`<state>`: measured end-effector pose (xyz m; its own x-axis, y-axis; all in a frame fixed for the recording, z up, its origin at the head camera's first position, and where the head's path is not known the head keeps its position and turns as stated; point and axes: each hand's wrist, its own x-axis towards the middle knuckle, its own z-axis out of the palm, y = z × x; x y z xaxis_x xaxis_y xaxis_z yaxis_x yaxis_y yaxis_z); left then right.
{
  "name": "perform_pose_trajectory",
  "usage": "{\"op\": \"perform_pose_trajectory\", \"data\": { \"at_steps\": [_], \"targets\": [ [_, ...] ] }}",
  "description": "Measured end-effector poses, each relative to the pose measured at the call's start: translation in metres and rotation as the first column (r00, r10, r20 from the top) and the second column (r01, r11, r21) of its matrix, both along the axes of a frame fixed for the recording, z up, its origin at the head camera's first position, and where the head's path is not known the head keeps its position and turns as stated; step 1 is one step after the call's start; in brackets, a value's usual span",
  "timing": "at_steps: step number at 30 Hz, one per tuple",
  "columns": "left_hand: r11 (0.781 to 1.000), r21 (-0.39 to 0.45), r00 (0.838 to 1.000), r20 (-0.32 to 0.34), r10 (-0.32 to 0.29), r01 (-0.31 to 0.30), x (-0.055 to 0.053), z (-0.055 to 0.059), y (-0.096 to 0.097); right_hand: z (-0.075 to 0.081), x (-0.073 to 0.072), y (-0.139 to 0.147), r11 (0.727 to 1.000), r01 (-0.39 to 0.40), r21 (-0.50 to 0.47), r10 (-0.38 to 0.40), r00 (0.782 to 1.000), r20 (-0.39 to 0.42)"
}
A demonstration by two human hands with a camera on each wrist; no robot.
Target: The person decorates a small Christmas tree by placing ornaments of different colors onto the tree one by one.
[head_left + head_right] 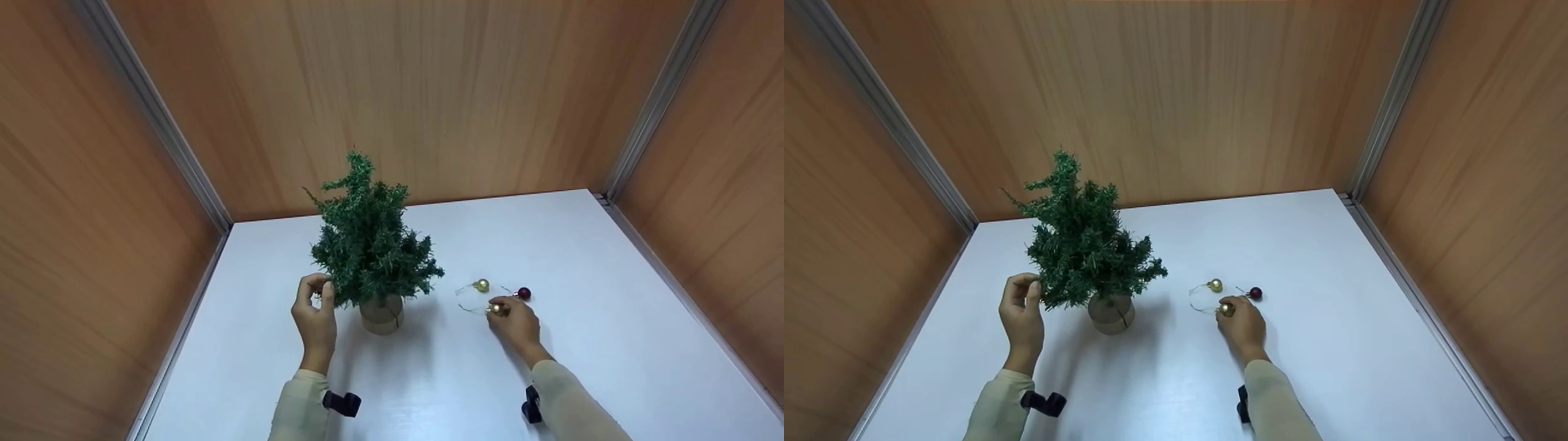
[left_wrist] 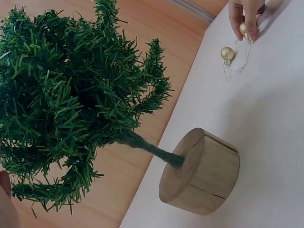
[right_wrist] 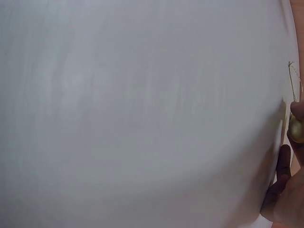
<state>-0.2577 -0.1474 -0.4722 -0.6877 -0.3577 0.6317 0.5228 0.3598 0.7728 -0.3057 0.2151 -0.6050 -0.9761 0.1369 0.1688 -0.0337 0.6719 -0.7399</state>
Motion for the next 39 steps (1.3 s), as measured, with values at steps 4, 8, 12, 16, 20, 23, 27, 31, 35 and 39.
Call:
{"op": "perform_pose_trajectory", "data": {
  "at_steps": [4, 8, 12, 16, 20, 23, 27, 31, 35, 39],
  "targets": [
    [1.000, 0.021, 1.000, 0.012, 0.021, -0.021, -0.004, -0.011, -0.005, 0.002, 0.000, -0.001, 1.000, 0.002, -0.004, -0.002, 1.000, 0.020],
    [0.999, 0.035, 1.000, 0.011, 0.028, -0.028, -0.001, -0.012, -0.006, 0.004, 0.000, -0.003, 1.000, -0.008, -0.028, 0.008, 1.000, 0.015],
    [0.999, 0.020, 0.999, -0.001, 0.041, -0.041, 0.009, -0.002, -0.004, 0.008, 0.000, -0.006, 0.998, -0.018, -0.067, 0.019, 1.000, 0.020],
    [0.999, 0.017, 0.999, 0.002, 0.049, -0.049, 0.019, 0.014, 0.001, 0.011, -0.003, -0.007, 0.995, -0.029, -0.094, 0.030, 1.000, 0.006],
    [0.999, 0.017, 0.999, 0.006, 0.033, -0.033, 0.019, 0.017, 0.003, 0.010, -0.003, -0.005, 0.995, -0.034, -0.095, 0.030, 0.999, -0.043],
    [1.000, 0.017, 1.000, 0.016, 0.018, -0.019, 0.018, 0.017, 0.004, 0.006, 0.000, -0.003, 0.994, -0.037, -0.106, 0.027, 0.995, -0.094],
    [1.000, 0.018, 1.000, 0.022, 0.008, -0.008, 0.016, 0.017, 0.006, 0.004, 0.002, 0.000, 0.991, -0.033, -0.129, 0.012, 0.987, -0.159],
    [1.000, 0.017, 0.999, 0.030, 0.013, -0.013, 0.016, 0.018, 0.007, 0.006, 0.003, 0.002, 0.989, -0.030, -0.147, 0.001, 0.981, -0.194],
    [1.000, 0.018, 0.999, 0.045, 0.025, -0.026, 0.016, 0.020, 0.009, 0.010, 0.005, 0.003, 0.984, -0.034, -0.172, -0.002, 0.979, -0.205],
    [0.999, 0.024, 0.998, 0.051, 0.021, -0.022, 0.015, 0.021, 0.010, 0.012, 0.006, 0.004, 0.983, -0.037, -0.179, -0.005, 0.973, -0.231]
  ]
}}
